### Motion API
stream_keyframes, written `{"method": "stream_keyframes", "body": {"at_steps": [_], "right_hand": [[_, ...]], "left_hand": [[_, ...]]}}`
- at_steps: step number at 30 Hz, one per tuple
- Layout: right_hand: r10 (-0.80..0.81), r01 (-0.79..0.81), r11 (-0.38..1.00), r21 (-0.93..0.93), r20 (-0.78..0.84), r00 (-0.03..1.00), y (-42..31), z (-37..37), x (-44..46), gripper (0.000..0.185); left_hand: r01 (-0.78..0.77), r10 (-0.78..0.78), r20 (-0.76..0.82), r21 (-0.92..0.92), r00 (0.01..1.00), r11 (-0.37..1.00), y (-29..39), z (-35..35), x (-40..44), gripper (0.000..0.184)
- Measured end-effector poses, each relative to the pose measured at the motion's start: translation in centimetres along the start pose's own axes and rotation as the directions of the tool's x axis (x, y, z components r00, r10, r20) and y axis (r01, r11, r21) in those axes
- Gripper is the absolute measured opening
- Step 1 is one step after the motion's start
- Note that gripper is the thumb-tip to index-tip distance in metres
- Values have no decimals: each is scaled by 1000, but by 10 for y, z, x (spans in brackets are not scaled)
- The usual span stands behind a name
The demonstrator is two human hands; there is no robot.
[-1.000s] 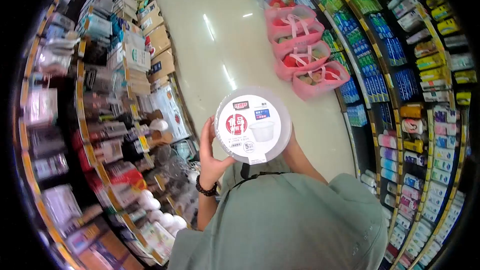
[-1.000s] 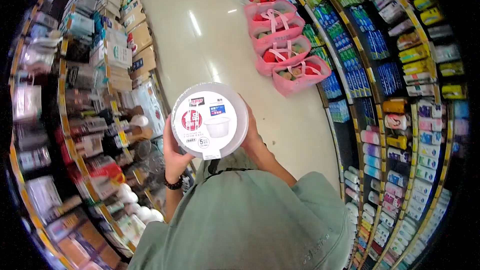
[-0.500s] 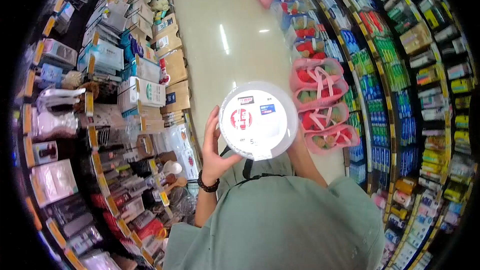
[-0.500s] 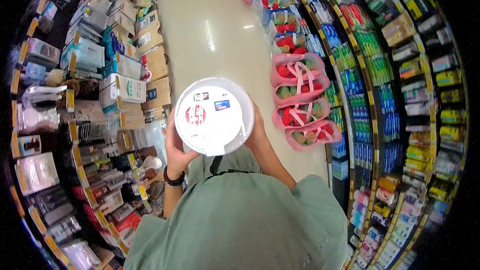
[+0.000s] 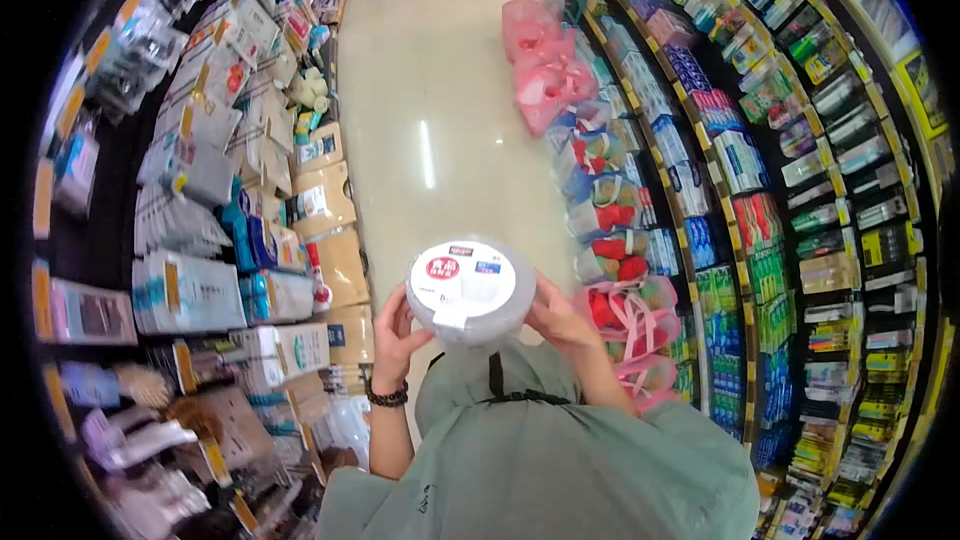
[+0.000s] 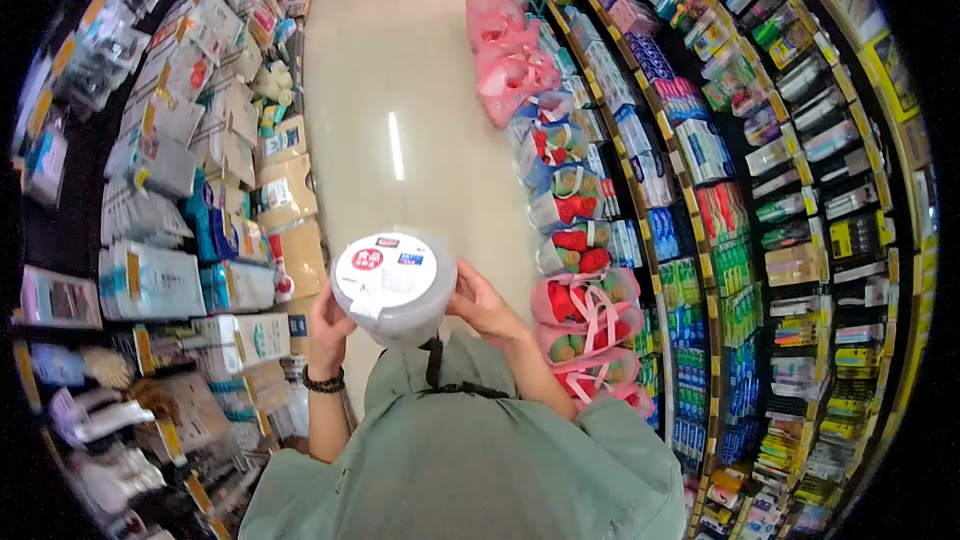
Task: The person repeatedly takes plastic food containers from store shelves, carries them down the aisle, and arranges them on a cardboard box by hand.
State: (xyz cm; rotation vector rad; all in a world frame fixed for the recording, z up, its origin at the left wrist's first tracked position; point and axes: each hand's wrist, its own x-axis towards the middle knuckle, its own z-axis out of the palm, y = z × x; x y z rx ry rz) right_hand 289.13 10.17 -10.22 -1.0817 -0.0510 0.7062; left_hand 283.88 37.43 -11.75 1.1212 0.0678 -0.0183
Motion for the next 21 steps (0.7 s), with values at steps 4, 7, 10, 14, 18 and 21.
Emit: {"method": "stream_keyframes", "body": {"at_steps": [4,7,10,14,18,21], "right_hand": [[-176,176,984,36,10,984,-53,-3,91,102],[-205,204,977,68,15,979,-75,-22,153,105],[-158,158,987,-19,-10,987,-99,-55,221,100],[-97,95,993,-63,-22,995,-123,-116,330,88],[-115,113,992,-61,-33,993,-206,-159,495,81],[-166,168,984,-62,29,986,-256,-168,585,81]], "left_hand": [[-43,35,89,84,995,996,42,-7,125,89],[-20,8,104,109,995,994,41,-22,193,94],[-13,3,99,101,995,995,25,-33,265,87],[71,-74,22,121,997,990,7,-45,369,77],[96,-90,-43,164,995,982,47,-56,546,72],[27,-20,-48,172,999,985,77,-69,633,70]]}}
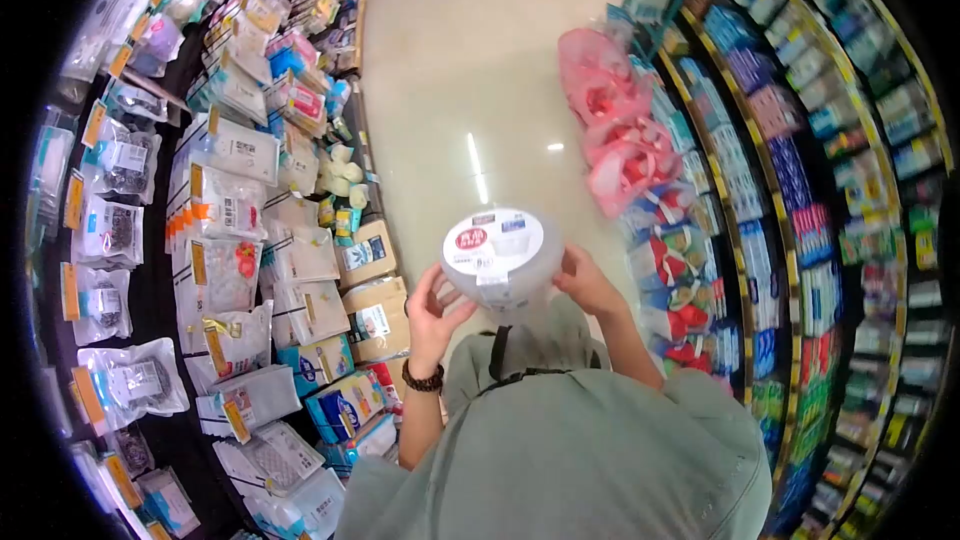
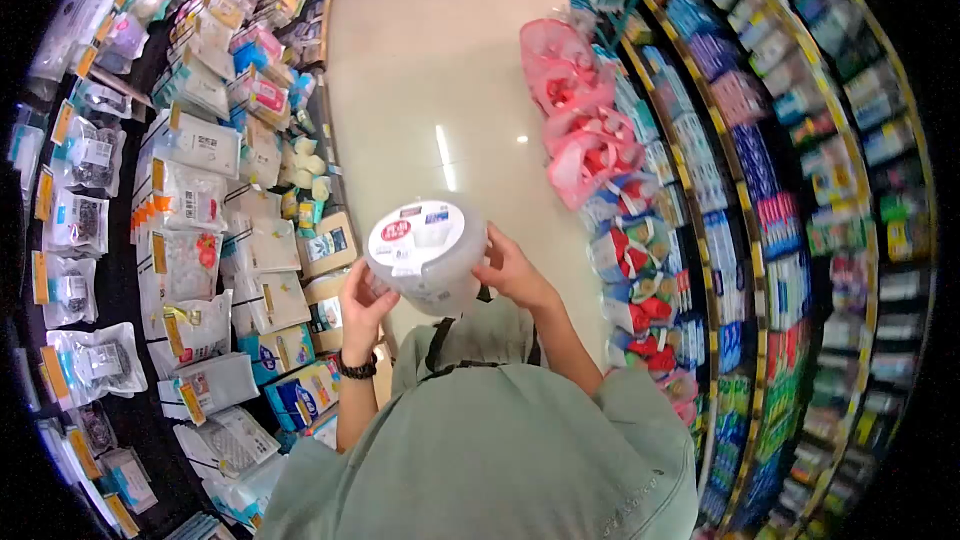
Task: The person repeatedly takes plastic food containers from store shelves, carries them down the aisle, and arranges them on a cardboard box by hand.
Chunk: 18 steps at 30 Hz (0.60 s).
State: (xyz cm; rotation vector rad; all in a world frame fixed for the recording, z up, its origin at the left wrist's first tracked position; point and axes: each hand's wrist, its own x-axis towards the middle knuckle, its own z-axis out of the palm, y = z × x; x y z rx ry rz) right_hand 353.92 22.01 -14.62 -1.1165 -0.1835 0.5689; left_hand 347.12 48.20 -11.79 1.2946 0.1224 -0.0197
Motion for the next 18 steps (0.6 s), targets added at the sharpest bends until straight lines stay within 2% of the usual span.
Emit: {"method": "stream_keyframes", "body": {"at_steps": [2,5,8,11,14,17,18], "right_hand": [[-36,38,999,-28,69,997,-27,-3,60,83],[-62,68,995,-79,76,995,-60,-1,139,85],[-67,80,990,-117,113,991,-72,-9,204,85],[-69,72,997,-36,80,994,-70,-17,268,85],[-87,90,992,-84,38,996,-76,-21,344,84],[-108,137,943,-304,110,988,-83,-36,441,86],[-62,86,962,-258,98,993,-96,-33,469,88]], "left_hand": [[-73,72,-27,-6,997,997,25,-6,47,72],[-131,122,-92,-99,988,986,36,-21,110,75],[-107,92,-112,-137,989,985,29,-44,168,76],[-63,43,-137,-146,990,987,27,-65,233,77],[-44,26,-125,-148,992,988,23,-96,308,76],[5,-35,-144,-202,989,979,43,-124,393,76],[28,-56,-136,-201,989,979,58,-133,422,78]]}}
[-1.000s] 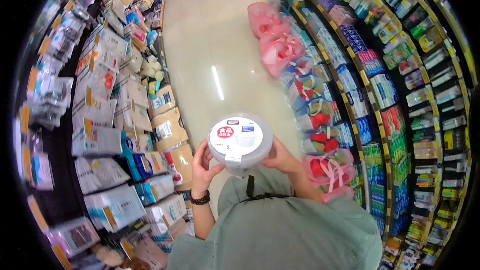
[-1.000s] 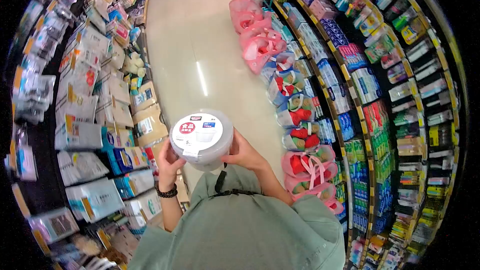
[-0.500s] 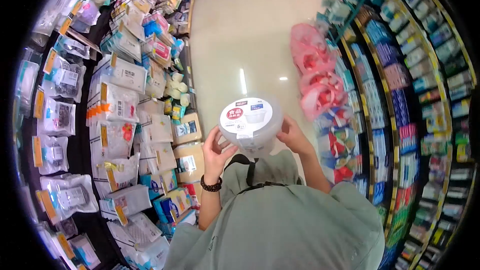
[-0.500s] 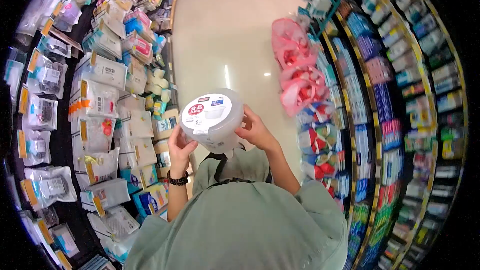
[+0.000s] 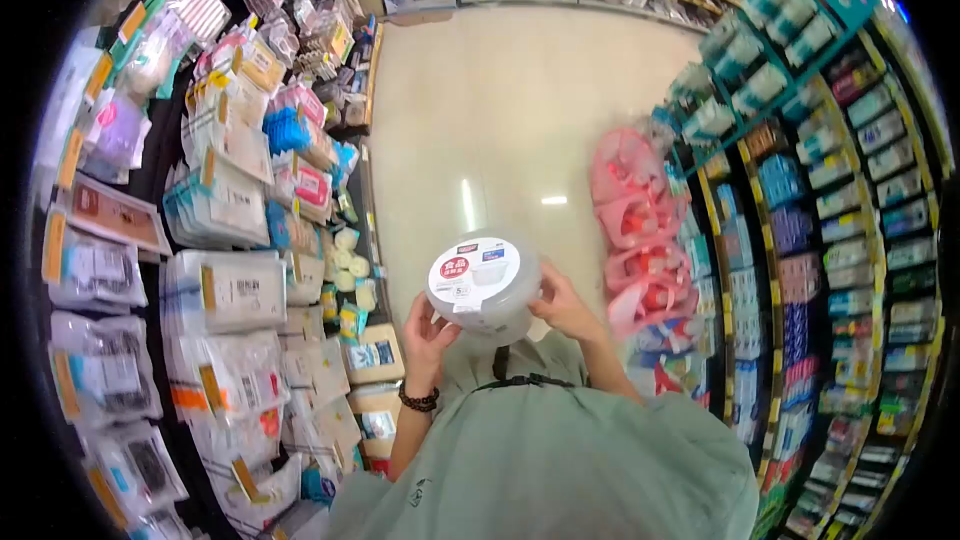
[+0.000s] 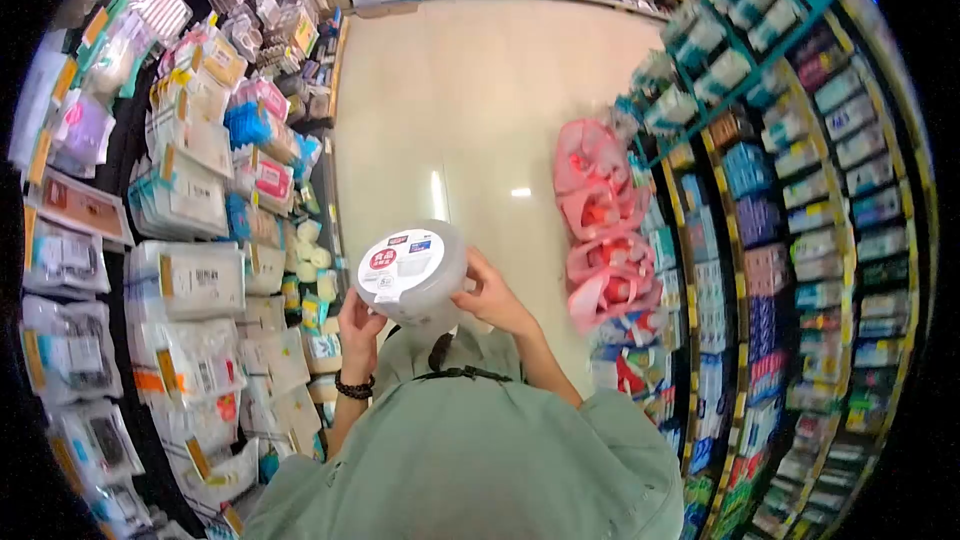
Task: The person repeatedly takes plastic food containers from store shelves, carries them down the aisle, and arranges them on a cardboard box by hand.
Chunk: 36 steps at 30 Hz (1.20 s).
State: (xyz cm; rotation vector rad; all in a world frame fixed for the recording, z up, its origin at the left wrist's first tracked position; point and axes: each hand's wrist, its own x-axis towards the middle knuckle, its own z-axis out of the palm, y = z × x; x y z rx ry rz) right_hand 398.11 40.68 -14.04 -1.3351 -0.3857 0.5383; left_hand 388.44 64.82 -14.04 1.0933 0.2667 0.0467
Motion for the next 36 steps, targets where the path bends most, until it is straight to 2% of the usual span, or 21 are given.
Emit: {"method": "stream_keyframes", "body": {"at_steps": [2,5,7,8,11,14,16,20,23,28,32,35,36], "right_hand": [[77,-78,991,110,9,997,-24,5,59,91],[41,-40,997,65,-13,999,-54,6,134,98],[45,-43,994,97,-20,999,-62,3,173,101],[31,-29,994,106,-20,999,-67,-1,195,103],[48,-48,999,-18,-13,999,-80,-11,251,105],[-5,5,986,-168,-4,1000,-77,-26,314,104],[-14,7,986,-165,-45,999,-68,-33,360,104],[-104,98,994,-53,-111,988,-64,-53,474,99],[-92,92,996,-3,-52,994,-71,-76,570,94],[-137,134,989,-69,-44,990,-101,-104,703,90],[-174,169,967,-192,-9,985,-122,-128,789,88],[-166,159,953,-256,-6,986,-122,-148,839,85],[-160,150,967,-208,-32,987,-118,-154,856,83]], "left_hand": [[-77,76,14,6,997,997,29,-8,58,83],[-131,128,83,34,988,991,65,-18,137,91],[-145,135,153,59,979,988,87,-22,186,97],[-181,177,129,15,976,983,97,-17,205,98],[-213,214,86,-21,973,977,108,-21,264,96],[-148,148,-13,-93,989,985,112,-26,319,90],[-143,129,-108,-131,986,981,116,-27,358,84],[-191,175,-126,-126,976,973,127,-51,462,81],[-190,172,-151,-120,974,974,158,-60,549,81],[-223,207,-155,-94,966,970,216,-58,678,79],[-272,257,-175,-65,950,960,240,-54,761,75],[-217,198,-161,-107,967,970,238,-65,818,76],[-212,192,-134,-153,972,965,234,-70,839,74]]}}
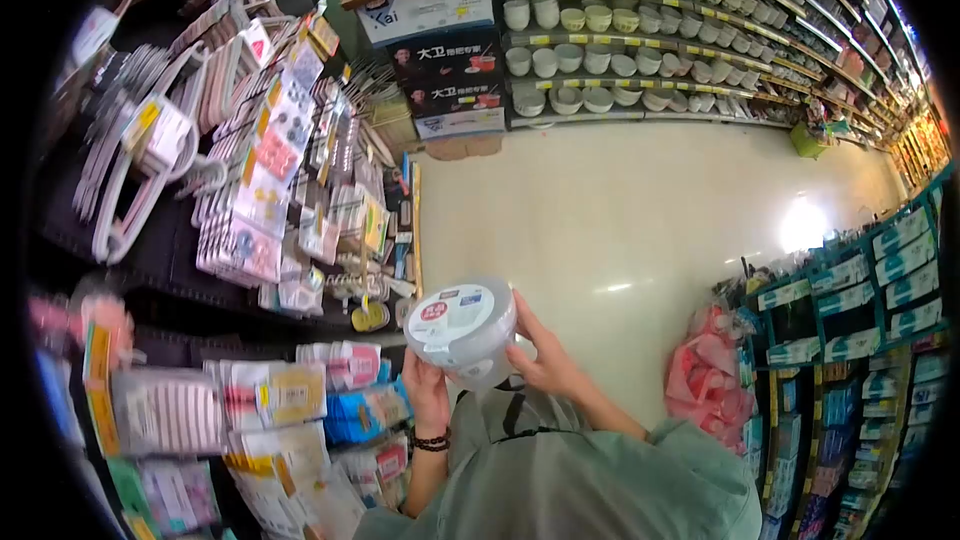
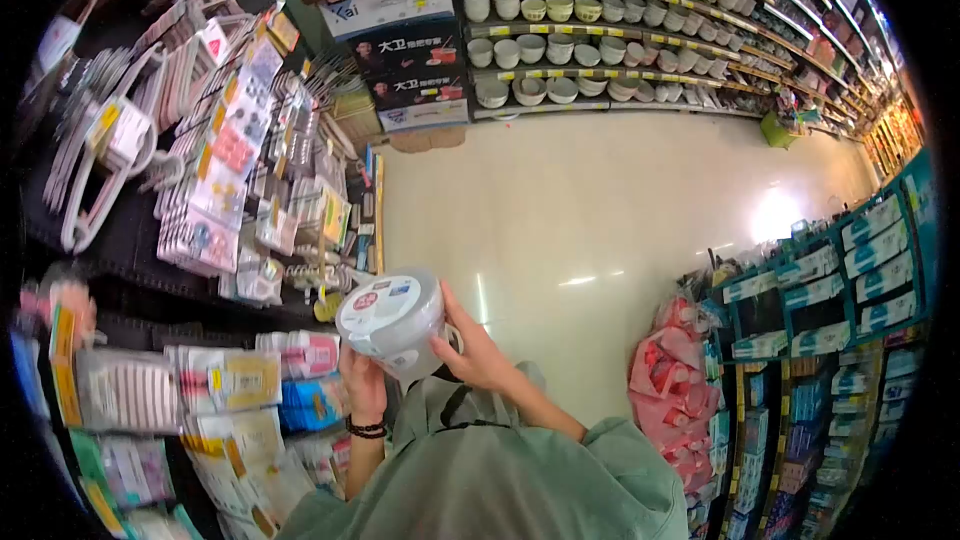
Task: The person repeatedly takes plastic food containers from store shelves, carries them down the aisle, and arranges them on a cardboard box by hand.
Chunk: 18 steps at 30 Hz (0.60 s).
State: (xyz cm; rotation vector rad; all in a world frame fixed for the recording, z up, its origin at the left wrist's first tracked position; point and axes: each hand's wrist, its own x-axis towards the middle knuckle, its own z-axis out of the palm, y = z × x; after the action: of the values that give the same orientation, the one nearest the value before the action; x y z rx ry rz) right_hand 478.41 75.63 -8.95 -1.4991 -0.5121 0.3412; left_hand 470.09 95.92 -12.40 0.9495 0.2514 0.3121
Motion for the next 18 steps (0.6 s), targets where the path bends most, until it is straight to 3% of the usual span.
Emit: {"method": "stream_keyframes", "body": {"at_steps": [4,8,11,18], "right_hand": [[67,-49,977,209,-79,995,37,-16,66,77],[130,-122,986,117,-63,990,68,-52,162,81],[255,-250,965,74,-56,965,63,-71,234,83],[171,-167,985,41,-129,977,63,-116,393,86]], "left_hand": [[44,-50,50,123,997,991,-17,4,90,66],[23,-42,138,139,989,990,-23,15,200,64],[189,-191,123,29,974,982,-16,28,283,66],[166,-181,184,91,966,982,8,68,456,82]]}}
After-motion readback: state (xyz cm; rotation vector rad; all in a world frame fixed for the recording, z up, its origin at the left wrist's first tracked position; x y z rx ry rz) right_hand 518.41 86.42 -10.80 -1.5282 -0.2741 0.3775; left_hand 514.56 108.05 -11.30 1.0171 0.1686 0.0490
